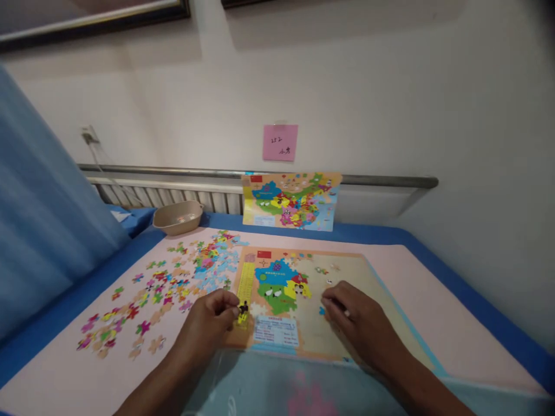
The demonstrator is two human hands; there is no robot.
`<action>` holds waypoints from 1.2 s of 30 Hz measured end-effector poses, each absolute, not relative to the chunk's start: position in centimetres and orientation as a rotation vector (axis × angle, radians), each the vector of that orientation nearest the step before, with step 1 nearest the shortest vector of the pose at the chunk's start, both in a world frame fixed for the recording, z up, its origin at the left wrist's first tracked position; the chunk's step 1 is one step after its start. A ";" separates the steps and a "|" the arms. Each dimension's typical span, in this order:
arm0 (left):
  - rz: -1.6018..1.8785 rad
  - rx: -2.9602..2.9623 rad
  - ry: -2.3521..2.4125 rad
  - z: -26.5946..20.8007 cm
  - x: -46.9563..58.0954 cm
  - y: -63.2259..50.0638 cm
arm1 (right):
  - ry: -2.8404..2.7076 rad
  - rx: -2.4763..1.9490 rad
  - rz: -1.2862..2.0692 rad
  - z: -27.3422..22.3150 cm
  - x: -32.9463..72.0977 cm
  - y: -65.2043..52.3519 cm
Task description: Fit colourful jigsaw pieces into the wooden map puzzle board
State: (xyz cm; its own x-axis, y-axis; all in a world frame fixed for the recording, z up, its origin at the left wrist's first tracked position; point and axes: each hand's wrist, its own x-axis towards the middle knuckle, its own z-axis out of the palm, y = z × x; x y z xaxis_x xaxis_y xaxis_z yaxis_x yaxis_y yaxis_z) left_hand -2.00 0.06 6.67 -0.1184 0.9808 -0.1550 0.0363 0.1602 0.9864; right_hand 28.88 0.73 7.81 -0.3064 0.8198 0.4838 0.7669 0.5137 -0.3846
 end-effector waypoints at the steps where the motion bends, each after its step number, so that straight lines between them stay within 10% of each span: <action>1: 1.122 1.078 1.374 6.6 -0.8 0.3 | -2.139 -1.261 0.101 8.0 28.4 0.7; 36: 1.042 1.129 1.322 3.8 8.3 1.6 | -2.186 -1.144 0.274 4.3 25.1 -0.1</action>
State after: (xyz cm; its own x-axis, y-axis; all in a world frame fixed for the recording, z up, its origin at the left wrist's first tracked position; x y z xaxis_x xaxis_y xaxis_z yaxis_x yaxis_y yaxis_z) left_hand 8.32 1.57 3.77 0.0064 0.9849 -0.1733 0.0622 0.1725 0.9830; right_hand 25.05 -0.10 4.30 -0.4105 0.7942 0.4480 0.6591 0.5979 -0.4561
